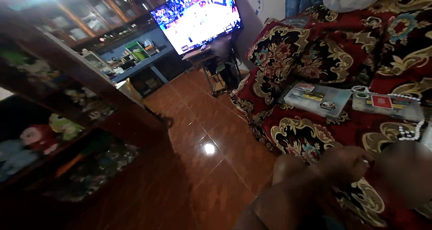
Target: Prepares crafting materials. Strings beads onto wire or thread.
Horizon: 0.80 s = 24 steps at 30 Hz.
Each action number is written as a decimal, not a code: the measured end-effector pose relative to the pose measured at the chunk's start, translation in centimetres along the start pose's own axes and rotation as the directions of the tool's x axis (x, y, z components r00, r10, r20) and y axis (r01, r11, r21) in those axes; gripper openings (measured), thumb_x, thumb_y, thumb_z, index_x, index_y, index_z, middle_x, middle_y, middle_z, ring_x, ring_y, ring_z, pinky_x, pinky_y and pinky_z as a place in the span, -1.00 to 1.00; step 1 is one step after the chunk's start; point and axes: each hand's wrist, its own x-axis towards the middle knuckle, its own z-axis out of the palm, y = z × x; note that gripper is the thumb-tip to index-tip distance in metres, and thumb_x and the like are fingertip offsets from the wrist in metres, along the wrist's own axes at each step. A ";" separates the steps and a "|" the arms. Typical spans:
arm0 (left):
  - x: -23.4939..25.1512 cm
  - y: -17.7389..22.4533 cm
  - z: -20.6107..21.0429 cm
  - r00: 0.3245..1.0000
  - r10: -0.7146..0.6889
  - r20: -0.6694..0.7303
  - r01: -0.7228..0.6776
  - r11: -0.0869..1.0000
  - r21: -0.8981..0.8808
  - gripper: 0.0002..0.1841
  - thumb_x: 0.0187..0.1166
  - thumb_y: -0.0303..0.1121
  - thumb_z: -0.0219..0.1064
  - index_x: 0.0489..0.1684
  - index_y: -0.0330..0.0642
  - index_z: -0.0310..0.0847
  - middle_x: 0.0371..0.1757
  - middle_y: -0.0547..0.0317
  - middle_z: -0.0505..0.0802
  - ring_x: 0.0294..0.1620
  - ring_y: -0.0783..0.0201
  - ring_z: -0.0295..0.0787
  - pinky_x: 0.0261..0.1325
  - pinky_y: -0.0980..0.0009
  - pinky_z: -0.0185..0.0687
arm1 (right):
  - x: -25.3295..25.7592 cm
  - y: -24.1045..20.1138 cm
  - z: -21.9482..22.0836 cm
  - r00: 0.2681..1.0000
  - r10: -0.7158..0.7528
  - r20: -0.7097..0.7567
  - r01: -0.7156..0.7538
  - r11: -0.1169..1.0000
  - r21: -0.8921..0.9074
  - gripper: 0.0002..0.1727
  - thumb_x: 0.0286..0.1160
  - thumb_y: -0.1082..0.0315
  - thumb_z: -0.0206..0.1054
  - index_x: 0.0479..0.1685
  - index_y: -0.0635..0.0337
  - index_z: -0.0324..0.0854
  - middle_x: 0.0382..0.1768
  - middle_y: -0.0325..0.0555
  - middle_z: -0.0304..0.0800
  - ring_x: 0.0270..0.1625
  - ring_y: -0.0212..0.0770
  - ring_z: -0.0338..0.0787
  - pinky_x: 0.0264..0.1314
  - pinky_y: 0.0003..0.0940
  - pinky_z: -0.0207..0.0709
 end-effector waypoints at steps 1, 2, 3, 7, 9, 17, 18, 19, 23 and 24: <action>0.0 0.0 0.0 1.000 0.004 0.000 -0.004 1.000 0.006 -0.76 0.64 -0.49 0.25 0.13 -0.35 0.74 -0.01 -0.09 0.89 -0.03 0.06 0.88 0.14 0.02 0.77 | 0.0 0.1 0.1 1.000 -0.012 -0.009 0.012 1.000 0.003 -0.79 0.57 0.46 0.30 -0.11 0.50 0.74 -0.14 0.38 0.79 -0.15 0.21 0.80 -0.02 0.19 0.66; 0.0 0.0 0.0 1.000 0.011 0.001 -0.011 1.000 0.006 -0.77 0.63 -0.49 0.26 0.11 -0.36 0.74 -0.02 -0.10 0.89 -0.03 0.06 0.87 0.14 0.02 0.76 | 0.0 0.2 0.1 1.000 -0.022 -0.016 0.022 1.000 0.003 -0.79 0.57 0.46 0.30 -0.13 0.50 0.74 -0.15 0.37 0.79 -0.17 0.19 0.79 -0.05 0.17 0.66; -0.1 -0.1 0.1 1.000 0.023 -0.002 -0.023 1.000 0.008 -0.78 0.62 -0.50 0.26 0.09 -0.37 0.75 -0.03 -0.10 0.89 -0.05 0.06 0.88 0.12 0.03 0.77 | -0.1 0.2 0.2 0.999 -0.027 -0.019 0.027 1.000 0.003 -0.79 0.56 0.46 0.30 -0.14 0.50 0.74 -0.16 0.36 0.78 -0.18 0.18 0.79 -0.05 0.16 0.66; -0.2 -0.5 0.5 0.997 0.063 -0.035 -0.063 0.998 0.010 -0.80 0.60 -0.50 0.28 0.03 -0.34 0.76 -0.10 -0.04 0.90 -0.13 0.12 0.87 0.04 0.07 0.79 | -0.2 0.2 0.1 0.999 -0.043 -0.017 0.044 0.999 0.006 -0.80 0.56 0.47 0.29 -0.16 0.49 0.74 -0.19 0.34 0.78 -0.19 0.15 0.78 -0.07 0.12 0.66; -0.2 -0.5 0.5 0.997 0.061 -0.036 -0.061 0.998 0.009 -0.81 0.60 -0.49 0.29 0.03 -0.33 0.76 -0.11 -0.03 0.90 -0.14 0.12 0.87 0.03 0.07 0.79 | -0.2 0.3 0.1 0.999 -0.051 -0.020 0.051 0.999 0.004 -0.80 0.56 0.47 0.28 -0.17 0.49 0.74 -0.20 0.33 0.78 -0.21 0.14 0.77 -0.09 0.11 0.65; -0.1 -0.9 0.7 0.997 0.072 -0.035 -0.072 0.997 0.014 -0.81 0.61 -0.47 0.29 0.01 -0.31 0.77 -0.14 -0.01 0.89 -0.15 0.13 0.86 0.04 0.06 0.78 | -0.2 0.3 0.1 0.999 -0.040 -0.019 0.040 0.999 0.008 -0.80 0.55 0.47 0.29 -0.17 0.48 0.74 -0.20 0.33 0.78 -0.19 0.14 0.77 -0.08 0.09 0.64; -0.1 -0.8 0.7 0.997 0.072 -0.034 -0.071 0.997 0.011 -0.82 0.61 -0.48 0.29 0.01 -0.32 0.76 -0.14 -0.01 0.89 -0.15 0.12 0.86 0.04 0.06 0.77 | -0.2 0.3 0.1 0.999 -0.042 -0.019 0.042 0.999 0.004 -0.81 0.55 0.47 0.29 -0.17 0.48 0.74 -0.20 0.34 0.78 -0.20 0.15 0.77 -0.09 0.11 0.64; -0.1 -0.8 0.7 0.997 0.073 -0.035 -0.073 0.997 0.010 -0.82 0.60 -0.48 0.29 0.01 -0.32 0.76 -0.15 -0.01 0.89 -0.15 0.13 0.86 0.03 0.06 0.77 | -0.2 0.3 0.1 0.999 -0.044 -0.019 0.044 0.999 0.002 -0.81 0.55 0.47 0.29 -0.17 0.49 0.74 -0.20 0.35 0.78 -0.20 0.16 0.77 -0.09 0.11 0.64; -0.2 -0.8 0.7 0.995 0.086 -0.044 -0.086 0.996 0.007 -0.82 0.60 -0.49 0.28 -0.01 -0.33 0.76 -0.15 -0.02 0.89 -0.16 0.13 0.86 0.02 0.06 0.78 | -0.2 0.2 0.2 0.999 -0.039 -0.023 0.039 0.999 -0.002 -0.81 0.55 0.48 0.30 -0.17 0.49 0.74 -0.21 0.34 0.77 -0.23 0.13 0.76 -0.11 0.10 0.63; -0.2 -0.9 0.7 0.995 0.092 -0.050 -0.091 0.996 0.012 -0.82 0.59 -0.49 0.28 -0.01 -0.33 0.76 -0.16 -0.01 0.89 -0.17 0.13 0.86 0.01 0.07 0.78 | -0.2 0.2 0.2 0.999 -0.037 -0.021 0.037 0.999 -0.010 -0.81 0.55 0.47 0.30 -0.16 0.49 0.74 -0.20 0.34 0.77 -0.22 0.15 0.76 -0.10 0.11 0.63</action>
